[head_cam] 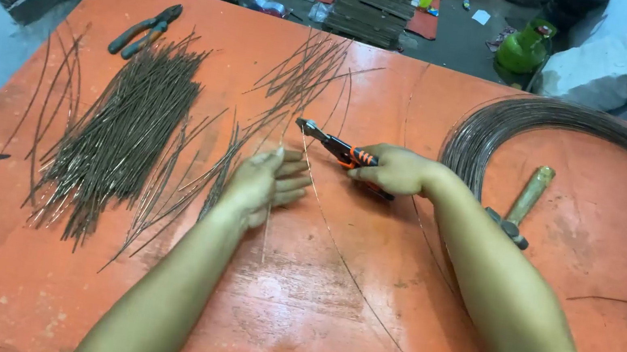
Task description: Cutting metal wires from a large coil into uniform lengths using wire cutters on a workbench.
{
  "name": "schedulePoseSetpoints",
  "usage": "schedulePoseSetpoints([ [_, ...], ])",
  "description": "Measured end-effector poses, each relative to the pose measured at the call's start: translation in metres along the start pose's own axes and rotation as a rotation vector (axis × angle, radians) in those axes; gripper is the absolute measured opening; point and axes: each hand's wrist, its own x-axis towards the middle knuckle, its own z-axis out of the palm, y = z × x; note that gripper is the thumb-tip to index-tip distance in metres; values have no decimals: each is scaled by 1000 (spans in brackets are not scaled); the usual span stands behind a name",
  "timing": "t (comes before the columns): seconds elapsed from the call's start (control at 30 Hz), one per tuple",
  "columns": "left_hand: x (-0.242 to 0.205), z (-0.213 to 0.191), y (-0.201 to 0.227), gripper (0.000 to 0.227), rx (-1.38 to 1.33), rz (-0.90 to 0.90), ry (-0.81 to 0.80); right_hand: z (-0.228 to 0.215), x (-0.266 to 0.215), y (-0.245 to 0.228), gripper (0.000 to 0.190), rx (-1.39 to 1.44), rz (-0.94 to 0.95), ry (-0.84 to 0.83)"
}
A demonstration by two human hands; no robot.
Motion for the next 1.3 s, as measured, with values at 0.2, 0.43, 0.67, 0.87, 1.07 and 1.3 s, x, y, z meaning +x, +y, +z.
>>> schedulePoseSetpoints([
  [0.2,13,1,-39,48,-153,-21,-49,0,15,3,43,3,6,18],
  [0.43,19,-3,-45,38,-104,-22,27,-6,9,4,46,-47,29,10],
  [0.67,9,-2,-32,34,-57,-42,60,-9,15,4,39,-65,-12,-55],
  [0.87,6,-4,-22,30,-62,-54,32,-13,10,-5,36,-39,-14,-63],
  [1.07,7,-6,-18,28,-47,-63,8,-12,14,0,38,-23,-26,-73],
  [1.3,13,-8,-21,26,-29,-43,-6,-4,14,3,30,-17,-49,-27],
])
